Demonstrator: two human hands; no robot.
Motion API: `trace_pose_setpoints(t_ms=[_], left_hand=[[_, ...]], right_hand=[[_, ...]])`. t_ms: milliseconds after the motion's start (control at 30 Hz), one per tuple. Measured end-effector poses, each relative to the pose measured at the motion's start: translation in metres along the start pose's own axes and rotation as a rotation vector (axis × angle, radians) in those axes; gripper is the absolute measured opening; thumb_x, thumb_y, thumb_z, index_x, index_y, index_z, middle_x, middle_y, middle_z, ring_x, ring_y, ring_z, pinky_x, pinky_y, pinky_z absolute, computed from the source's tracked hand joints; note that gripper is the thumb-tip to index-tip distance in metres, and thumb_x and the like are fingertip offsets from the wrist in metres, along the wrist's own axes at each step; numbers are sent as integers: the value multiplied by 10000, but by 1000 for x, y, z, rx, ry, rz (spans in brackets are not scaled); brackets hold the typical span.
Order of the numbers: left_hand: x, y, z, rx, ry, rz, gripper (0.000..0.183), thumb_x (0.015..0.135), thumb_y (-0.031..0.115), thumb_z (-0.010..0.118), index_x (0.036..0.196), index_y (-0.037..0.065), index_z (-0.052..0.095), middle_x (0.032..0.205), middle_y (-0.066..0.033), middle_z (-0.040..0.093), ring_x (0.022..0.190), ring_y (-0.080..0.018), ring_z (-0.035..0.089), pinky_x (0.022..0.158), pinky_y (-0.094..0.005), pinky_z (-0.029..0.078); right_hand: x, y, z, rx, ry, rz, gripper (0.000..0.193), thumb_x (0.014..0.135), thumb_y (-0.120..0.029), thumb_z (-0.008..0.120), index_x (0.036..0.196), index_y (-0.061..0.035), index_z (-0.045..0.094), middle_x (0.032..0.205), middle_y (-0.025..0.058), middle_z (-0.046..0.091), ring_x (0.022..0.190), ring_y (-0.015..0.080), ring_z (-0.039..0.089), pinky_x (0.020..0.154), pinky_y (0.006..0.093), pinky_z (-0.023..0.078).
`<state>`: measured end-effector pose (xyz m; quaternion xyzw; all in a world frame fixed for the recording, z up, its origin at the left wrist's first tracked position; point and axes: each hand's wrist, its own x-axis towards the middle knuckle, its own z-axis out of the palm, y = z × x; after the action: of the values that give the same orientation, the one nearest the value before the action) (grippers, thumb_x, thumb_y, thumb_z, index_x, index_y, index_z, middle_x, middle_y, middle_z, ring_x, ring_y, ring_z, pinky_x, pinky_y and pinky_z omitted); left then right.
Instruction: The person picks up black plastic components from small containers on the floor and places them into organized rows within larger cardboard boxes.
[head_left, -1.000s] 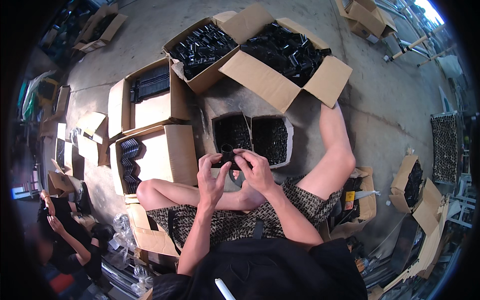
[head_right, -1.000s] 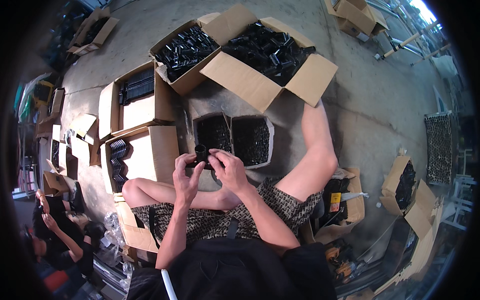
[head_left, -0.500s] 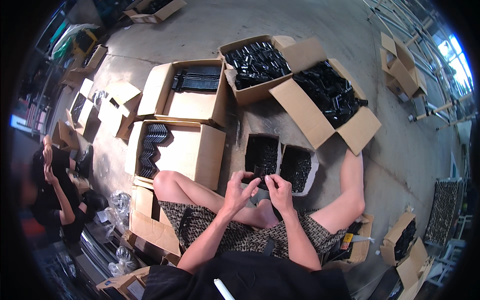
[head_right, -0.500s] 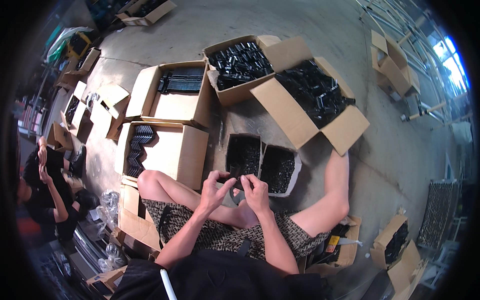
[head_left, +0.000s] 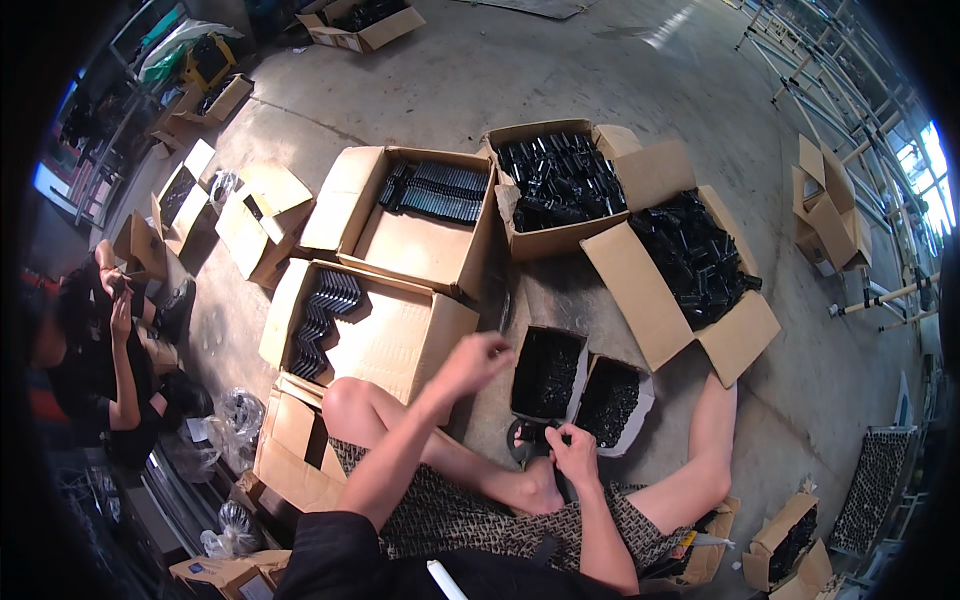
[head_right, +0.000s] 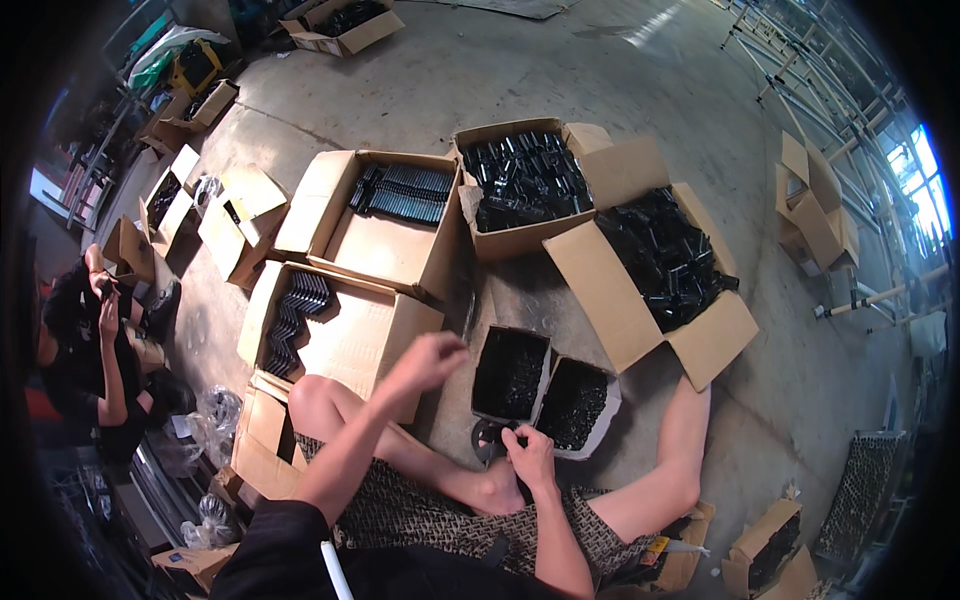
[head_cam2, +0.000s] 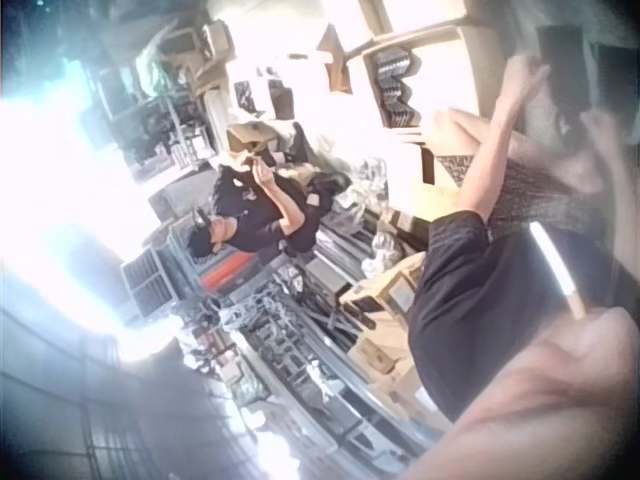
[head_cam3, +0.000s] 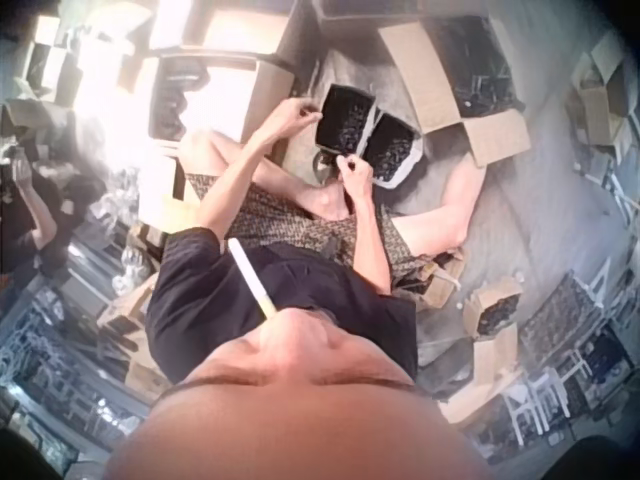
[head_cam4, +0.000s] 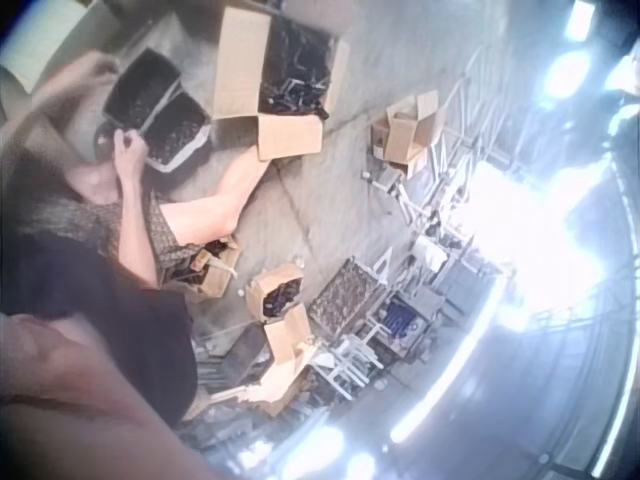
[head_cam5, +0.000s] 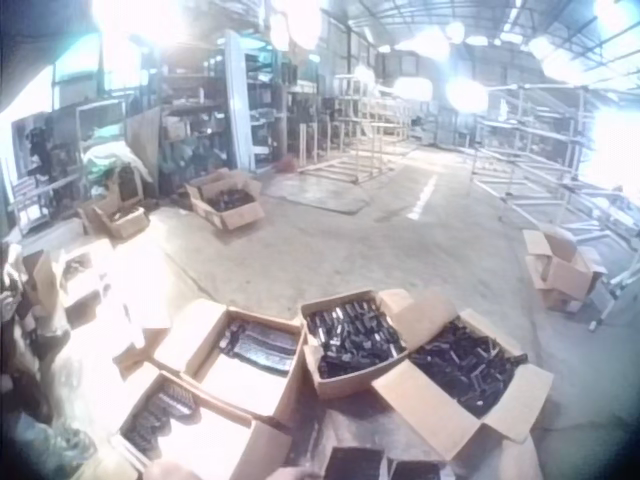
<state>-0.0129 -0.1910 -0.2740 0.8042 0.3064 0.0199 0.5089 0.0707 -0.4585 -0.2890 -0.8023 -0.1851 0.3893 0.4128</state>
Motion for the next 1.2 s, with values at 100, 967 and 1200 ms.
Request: trace_pose_setpoints(t_ms=[100,967,1200], left_hand=[[63,-16,-47,8,299,46,265,919,202,682,1045,-30,707,926,-172,735,855,-259,716,783,-365,553],[341,-90,-145,742,461,57,615,908,629,518,1229,135,693,1255,-212,618,1301,-355,479,1144,-735,115],[332,-103,-146,775,531,230,588,936,657,482,1241,195,682,1209,-150,607,1275,-305,496,1119,-774,105]], right_hand=[[2,8,-3,-26,33,-112,319,928,-238,704,732,8,654,557,47,614,489,96,580,469,279,438],[21,-14,21,21,21,83,244,912,-179,703,750,0,669,569,28,626,517,82,595,483,252,433],[26,-18,24,0,14,88,230,915,-175,717,770,-1,675,585,35,649,540,78,615,506,255,453]])
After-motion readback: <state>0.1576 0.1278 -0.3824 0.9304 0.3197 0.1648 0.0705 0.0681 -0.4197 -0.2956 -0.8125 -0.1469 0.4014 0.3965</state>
